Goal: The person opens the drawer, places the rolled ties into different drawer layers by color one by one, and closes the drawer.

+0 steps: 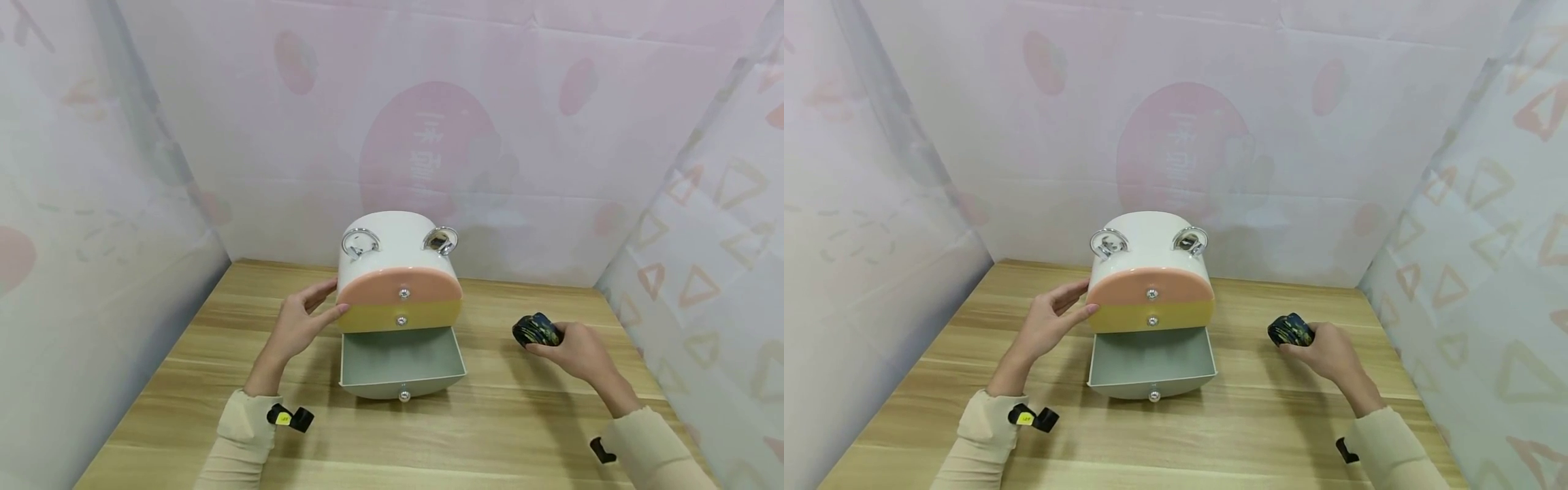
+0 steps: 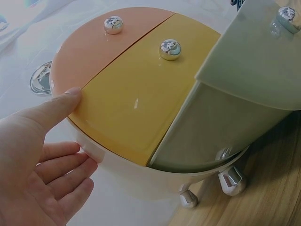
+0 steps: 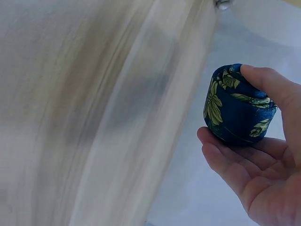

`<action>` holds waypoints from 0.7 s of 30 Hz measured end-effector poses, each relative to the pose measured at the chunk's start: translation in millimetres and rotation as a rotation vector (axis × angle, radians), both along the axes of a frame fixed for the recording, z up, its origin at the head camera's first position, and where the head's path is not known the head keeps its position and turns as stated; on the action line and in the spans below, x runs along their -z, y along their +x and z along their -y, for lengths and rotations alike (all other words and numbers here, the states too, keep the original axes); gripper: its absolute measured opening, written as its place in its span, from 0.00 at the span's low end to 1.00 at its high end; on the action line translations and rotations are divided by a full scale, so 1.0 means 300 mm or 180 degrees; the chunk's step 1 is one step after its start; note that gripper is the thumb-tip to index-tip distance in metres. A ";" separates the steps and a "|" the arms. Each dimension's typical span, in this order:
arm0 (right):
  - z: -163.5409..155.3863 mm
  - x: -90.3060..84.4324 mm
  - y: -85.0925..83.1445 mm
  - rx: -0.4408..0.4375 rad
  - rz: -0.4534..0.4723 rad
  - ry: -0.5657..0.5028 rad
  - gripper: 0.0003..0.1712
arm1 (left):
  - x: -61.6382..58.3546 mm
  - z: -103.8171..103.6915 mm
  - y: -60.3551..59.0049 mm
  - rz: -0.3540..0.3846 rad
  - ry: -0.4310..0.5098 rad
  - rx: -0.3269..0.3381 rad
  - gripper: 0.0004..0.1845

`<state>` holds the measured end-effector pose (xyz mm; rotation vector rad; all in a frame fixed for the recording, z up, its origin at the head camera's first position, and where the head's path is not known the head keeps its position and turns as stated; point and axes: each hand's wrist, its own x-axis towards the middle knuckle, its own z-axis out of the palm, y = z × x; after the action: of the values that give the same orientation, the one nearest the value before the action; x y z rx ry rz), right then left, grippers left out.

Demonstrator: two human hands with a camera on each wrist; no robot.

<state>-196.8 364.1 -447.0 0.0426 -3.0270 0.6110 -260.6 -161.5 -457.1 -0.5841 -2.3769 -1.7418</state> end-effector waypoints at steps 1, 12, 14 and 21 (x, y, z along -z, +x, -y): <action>0.008 -0.008 0.000 -0.0021 -0.0005 -0.0007 0.26 | 0.001 0.001 -0.001 -0.0006 0.0001 0.0002 0.31; 0.092 -0.083 0.011 -0.0285 0.0071 -0.0092 0.25 | 0.001 0.003 0.001 0.0004 0.0003 -0.0002 0.31; 0.108 -0.096 0.013 -0.0357 0.0064 -0.0102 0.25 | 0.001 0.004 0.002 0.0015 -0.0002 -0.0006 0.32; 0.163 -0.145 0.012 -0.0579 -0.0011 -0.0114 0.23 | -0.005 0.004 0.004 0.0033 0.0001 -0.0011 0.33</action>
<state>-193.3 315.4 -403.6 0.3202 -3.0296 0.6769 -259.5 -162.7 -455.7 -0.5719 -2.3828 -1.7480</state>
